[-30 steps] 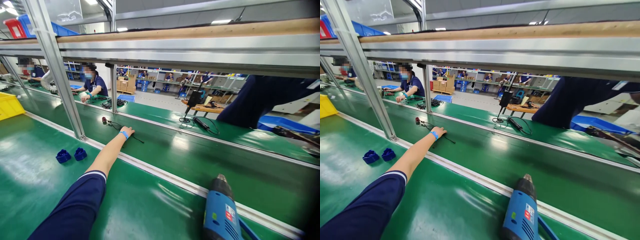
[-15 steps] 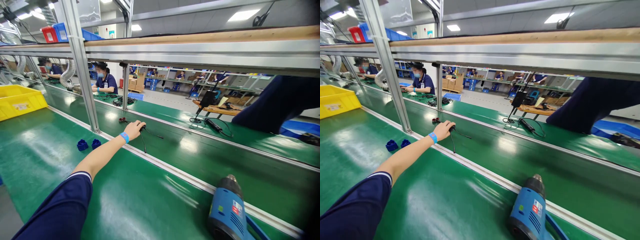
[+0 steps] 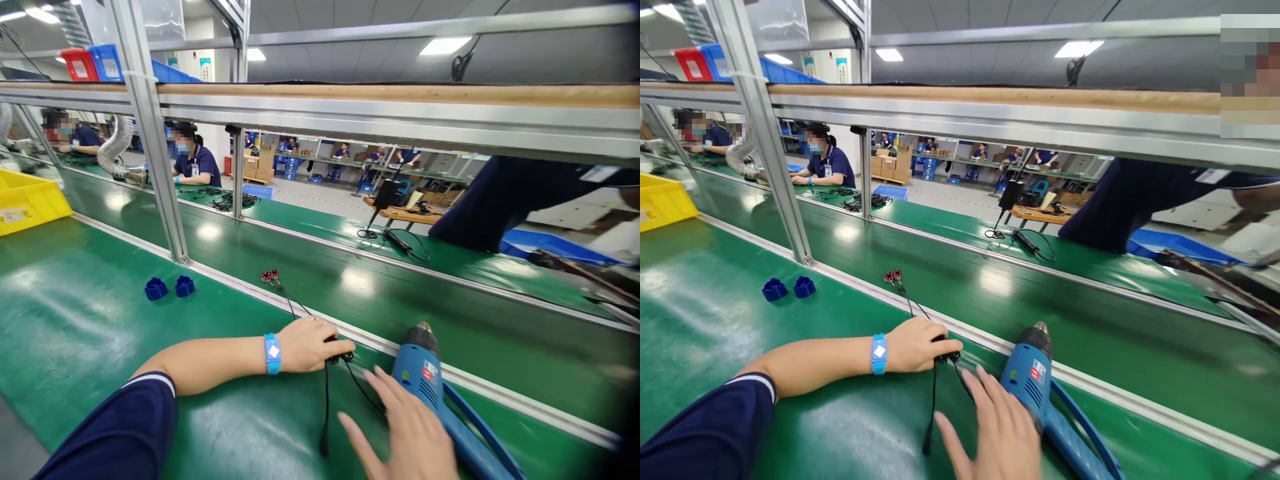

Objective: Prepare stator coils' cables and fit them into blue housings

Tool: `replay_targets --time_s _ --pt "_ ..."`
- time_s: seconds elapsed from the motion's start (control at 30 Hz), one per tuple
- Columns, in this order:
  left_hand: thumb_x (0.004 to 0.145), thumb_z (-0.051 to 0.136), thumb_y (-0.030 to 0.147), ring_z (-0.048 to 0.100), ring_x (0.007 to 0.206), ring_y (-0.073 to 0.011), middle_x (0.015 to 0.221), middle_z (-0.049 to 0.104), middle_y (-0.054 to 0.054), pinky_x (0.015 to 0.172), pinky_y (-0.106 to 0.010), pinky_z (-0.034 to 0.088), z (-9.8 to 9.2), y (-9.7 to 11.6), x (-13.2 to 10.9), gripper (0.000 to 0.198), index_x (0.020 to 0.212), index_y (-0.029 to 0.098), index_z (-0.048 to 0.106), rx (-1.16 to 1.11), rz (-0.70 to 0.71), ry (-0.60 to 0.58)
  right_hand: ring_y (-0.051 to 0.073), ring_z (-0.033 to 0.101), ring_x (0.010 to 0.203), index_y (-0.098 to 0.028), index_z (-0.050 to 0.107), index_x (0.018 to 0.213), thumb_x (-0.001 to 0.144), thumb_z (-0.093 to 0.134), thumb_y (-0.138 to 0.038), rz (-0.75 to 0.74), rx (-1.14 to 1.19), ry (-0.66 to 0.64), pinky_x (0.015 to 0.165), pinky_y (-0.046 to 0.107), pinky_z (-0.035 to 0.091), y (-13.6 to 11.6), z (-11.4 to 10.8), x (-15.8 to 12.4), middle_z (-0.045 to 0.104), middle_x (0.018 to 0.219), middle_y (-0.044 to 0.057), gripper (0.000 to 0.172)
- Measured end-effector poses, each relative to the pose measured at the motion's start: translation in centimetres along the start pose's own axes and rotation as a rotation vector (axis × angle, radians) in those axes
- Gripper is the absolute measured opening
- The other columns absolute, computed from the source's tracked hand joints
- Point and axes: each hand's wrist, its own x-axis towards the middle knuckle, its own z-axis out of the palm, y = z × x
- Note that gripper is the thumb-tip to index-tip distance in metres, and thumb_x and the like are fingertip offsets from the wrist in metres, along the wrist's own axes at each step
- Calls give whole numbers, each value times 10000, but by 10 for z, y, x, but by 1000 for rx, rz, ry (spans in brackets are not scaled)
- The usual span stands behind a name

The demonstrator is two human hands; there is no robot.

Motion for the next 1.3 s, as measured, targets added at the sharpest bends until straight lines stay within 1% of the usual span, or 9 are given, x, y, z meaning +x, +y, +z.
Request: replay_targets --time_s 0.1,0.23,0.33,0.47,0.57,0.77,1.07,1.17,1.3 --pt "965 500 246 602 987 -236 1173 621 -100 807 -374 490 10 22 4 392 1347 163 475 -62 36 -17 352 581 1290 -428 152 1598 903 586 -572 85 115 -196 983 581 578 -11 25 13 478 1522 60 831" --pt "948 564 280 605 1079 -224 1239 629 -124 872 -344 520 14 22 4 505 1410 134 423 -146 86 -63 232 712 1043 -316 206 1587 957 510 -450 336 383 -266 794 345 653 0 48 5 550 1442 80 712" --pt "928 640 322 568 1201 -213 1375 572 -72 1005 -346 497 9 -13 0 495 1394 244 491 -172 83 -103 211 705 1057 -328 368 1523 968 448 -357 251 342 -264 769 302 646 14 52 -6 547 1437 57 561" --pt "967 626 392 525 1278 -307 1455 485 -131 1053 -551 475 2 -94 -9 478 1388 195 516 -67 -290 -74 202 698 1087 -362 500 1409 999 424 -364 95 119 -281 776 304 648 17 51 -15 549 1414 32 417" --pt "967 638 382 583 1202 -282 1392 538 -126 997 -516 530 7 -146 -13 455 1363 182 537 -38 -443 -133 241 684 1105 -307 429 1437 975 545 -464 56 -45 -268 813 364 649 6 51 -13 586 1364 55 501" --pt "981 624 371 636 1091 -236 1274 611 -106 932 -456 568 26 -184 2 387 1309 171 574 -104 -368 -310 290 664 1027 -222 422 1394 898 684 -344 63 -237 -289 802 438 615 -9 57 -5 598 1329 100 574" --pt "978 628 379 641 1071 -228 1243 626 -100 923 -446 570 -3 -169 37 359 1264 165 599 -36 -273 -478 240 647 910 -207 563 1160 842 566 -68 126 -317 -391 781 349 554 -16 46 7 665 1056 70 347" --pt "963 649 370 655 1029 -220 1188 651 -91 918 -443 566 -23 -144 26 356 1247 160 608 -4 -233 -495 226 635 828 -226 583 1016 775 537 -13 46 -399 -442 690 336 516 -9 16 -1 650 976 59 325" --pt "876 729 273 675 1065 -272 1172 682 -127 948 -401 540 -37 -80 -9 425 1259 147 594 -23 -178 -462 254 604 856 -239 601 975 799 502 17 39 -516 -463 709 385 456 16 -44 -33 657 1030 60 326"
